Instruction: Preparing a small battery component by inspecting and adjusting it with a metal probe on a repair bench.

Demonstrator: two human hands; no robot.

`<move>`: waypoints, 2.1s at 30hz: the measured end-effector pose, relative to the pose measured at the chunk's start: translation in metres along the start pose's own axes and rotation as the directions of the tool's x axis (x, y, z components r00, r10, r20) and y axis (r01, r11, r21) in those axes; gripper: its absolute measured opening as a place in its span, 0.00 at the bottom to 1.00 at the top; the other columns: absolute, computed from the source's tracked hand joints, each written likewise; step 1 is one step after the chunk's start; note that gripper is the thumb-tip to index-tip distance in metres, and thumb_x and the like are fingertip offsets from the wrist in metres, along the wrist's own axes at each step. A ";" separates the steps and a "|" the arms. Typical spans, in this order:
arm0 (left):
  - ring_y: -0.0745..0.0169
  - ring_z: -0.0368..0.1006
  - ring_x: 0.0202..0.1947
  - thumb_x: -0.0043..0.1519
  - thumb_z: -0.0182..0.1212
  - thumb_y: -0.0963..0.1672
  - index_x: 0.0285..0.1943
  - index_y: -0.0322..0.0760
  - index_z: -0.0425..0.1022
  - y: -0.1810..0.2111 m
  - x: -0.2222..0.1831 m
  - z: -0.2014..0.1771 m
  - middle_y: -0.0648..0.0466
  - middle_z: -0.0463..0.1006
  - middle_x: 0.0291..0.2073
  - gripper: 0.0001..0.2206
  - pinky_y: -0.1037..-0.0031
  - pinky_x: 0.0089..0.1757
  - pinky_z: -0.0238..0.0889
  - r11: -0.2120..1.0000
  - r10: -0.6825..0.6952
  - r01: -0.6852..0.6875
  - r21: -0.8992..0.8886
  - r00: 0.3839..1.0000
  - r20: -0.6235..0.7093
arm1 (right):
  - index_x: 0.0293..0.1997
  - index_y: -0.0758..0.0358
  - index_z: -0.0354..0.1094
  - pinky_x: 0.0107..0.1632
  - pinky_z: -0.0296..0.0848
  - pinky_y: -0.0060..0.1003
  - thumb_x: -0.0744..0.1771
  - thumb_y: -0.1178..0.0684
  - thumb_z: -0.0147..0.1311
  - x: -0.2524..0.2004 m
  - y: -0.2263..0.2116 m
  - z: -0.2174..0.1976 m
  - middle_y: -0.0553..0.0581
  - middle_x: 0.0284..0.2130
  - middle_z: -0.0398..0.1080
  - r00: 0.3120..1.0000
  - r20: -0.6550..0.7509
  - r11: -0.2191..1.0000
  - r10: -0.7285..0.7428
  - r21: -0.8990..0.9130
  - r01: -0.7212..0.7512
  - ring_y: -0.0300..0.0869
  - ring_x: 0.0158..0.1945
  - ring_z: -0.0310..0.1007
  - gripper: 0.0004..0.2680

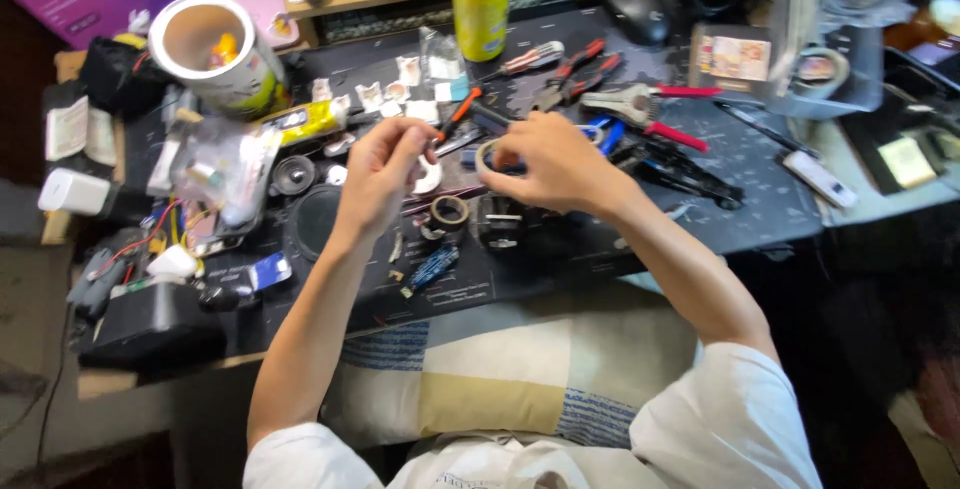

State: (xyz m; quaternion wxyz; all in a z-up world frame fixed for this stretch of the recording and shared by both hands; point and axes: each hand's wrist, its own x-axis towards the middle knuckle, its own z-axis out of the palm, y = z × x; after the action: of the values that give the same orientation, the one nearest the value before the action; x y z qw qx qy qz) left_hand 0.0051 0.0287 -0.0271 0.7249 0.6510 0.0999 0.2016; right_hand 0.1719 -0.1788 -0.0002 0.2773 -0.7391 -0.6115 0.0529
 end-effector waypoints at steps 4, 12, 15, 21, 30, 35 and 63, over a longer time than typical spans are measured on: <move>0.73 0.64 0.24 0.78 0.55 0.42 0.60 0.28 0.76 -0.004 0.001 0.003 0.44 0.80 0.36 0.09 0.84 0.26 0.57 0.997 -0.004 0.003 -0.076 1.000 -0.004 | 0.32 0.60 0.82 0.44 0.76 0.56 0.68 0.41 0.61 0.013 0.003 0.003 0.63 0.25 0.80 0.965 0.203 0.976 0.167 0.108 -0.191 0.66 0.36 0.81 0.13; 0.62 0.78 0.33 0.76 0.57 0.38 0.64 0.25 0.76 0.011 -0.005 0.010 0.36 0.84 0.45 0.10 0.78 0.33 0.71 0.996 0.091 -0.092 0.017 0.994 0.055 | 0.30 0.50 0.78 0.38 0.74 0.41 0.66 0.45 0.62 0.005 0.014 0.013 0.48 0.18 0.76 0.968 0.045 0.926 0.247 0.282 -0.250 0.46 0.28 0.80 0.06; 0.55 0.82 0.34 0.77 0.57 0.38 0.63 0.25 0.76 0.007 -0.007 0.007 0.35 0.85 0.46 0.09 0.74 0.34 0.76 0.995 0.097 -0.098 0.016 0.993 0.063 | 0.29 0.47 0.75 0.37 0.73 0.35 0.66 0.46 0.62 -0.004 0.017 0.022 0.43 0.15 0.70 0.954 -0.093 0.901 0.284 0.367 -0.232 0.38 0.26 0.75 0.05; 0.51 0.85 0.37 0.76 0.59 0.37 0.62 0.26 0.74 0.002 -0.006 0.008 0.36 0.85 0.46 0.08 0.70 0.39 0.79 0.991 0.132 -0.133 0.020 0.989 0.072 | 0.25 0.49 0.71 0.34 0.65 0.28 0.67 0.50 0.62 -0.024 0.021 -0.001 0.40 0.12 0.59 0.862 -0.368 0.884 0.349 0.435 -0.172 0.32 0.22 0.62 0.09; 0.58 0.82 0.50 0.76 0.62 0.39 0.63 0.33 0.76 0.004 -0.010 0.021 0.43 0.86 0.51 0.09 0.70 0.53 0.72 0.961 0.246 -0.245 0.130 0.969 0.009 | 0.30 0.53 0.72 0.45 0.71 0.38 0.70 0.51 0.64 0.007 0.109 -0.018 0.51 0.21 0.70 0.791 -0.612 0.988 0.008 -0.118 -0.101 0.48 0.34 0.76 0.09; 0.67 0.80 0.52 0.75 0.63 0.41 0.67 0.35 0.76 0.017 -0.015 0.029 0.46 0.85 0.54 0.12 0.74 0.54 0.70 0.948 0.280 -0.269 0.169 0.959 -0.043 | 0.33 0.56 0.74 0.47 0.73 0.43 0.72 0.44 0.63 0.030 0.156 0.006 0.53 0.31 0.72 0.895 -0.445 0.950 -0.028 -0.290 -0.115 0.49 0.40 0.74 0.12; 0.48 0.83 0.57 0.69 0.67 0.37 0.61 0.24 0.74 0.011 -0.021 0.029 0.30 0.82 0.61 0.13 0.64 0.54 0.82 0.897 0.293 -0.314 -0.310 0.949 -0.113 | 0.53 0.71 0.79 0.45 0.82 0.31 0.66 0.61 0.73 0.037 -0.068 -0.018 0.60 0.30 0.83 0.946 -0.314 0.685 0.085 0.708 0.173 0.38 0.35 0.84 0.11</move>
State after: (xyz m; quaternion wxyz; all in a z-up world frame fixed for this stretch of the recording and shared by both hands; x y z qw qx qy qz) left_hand -0.0037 -0.0056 -0.0152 0.7781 0.5237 -0.0143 0.3465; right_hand 0.1295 -0.1437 0.0568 0.6443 -0.5514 -0.5042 0.1630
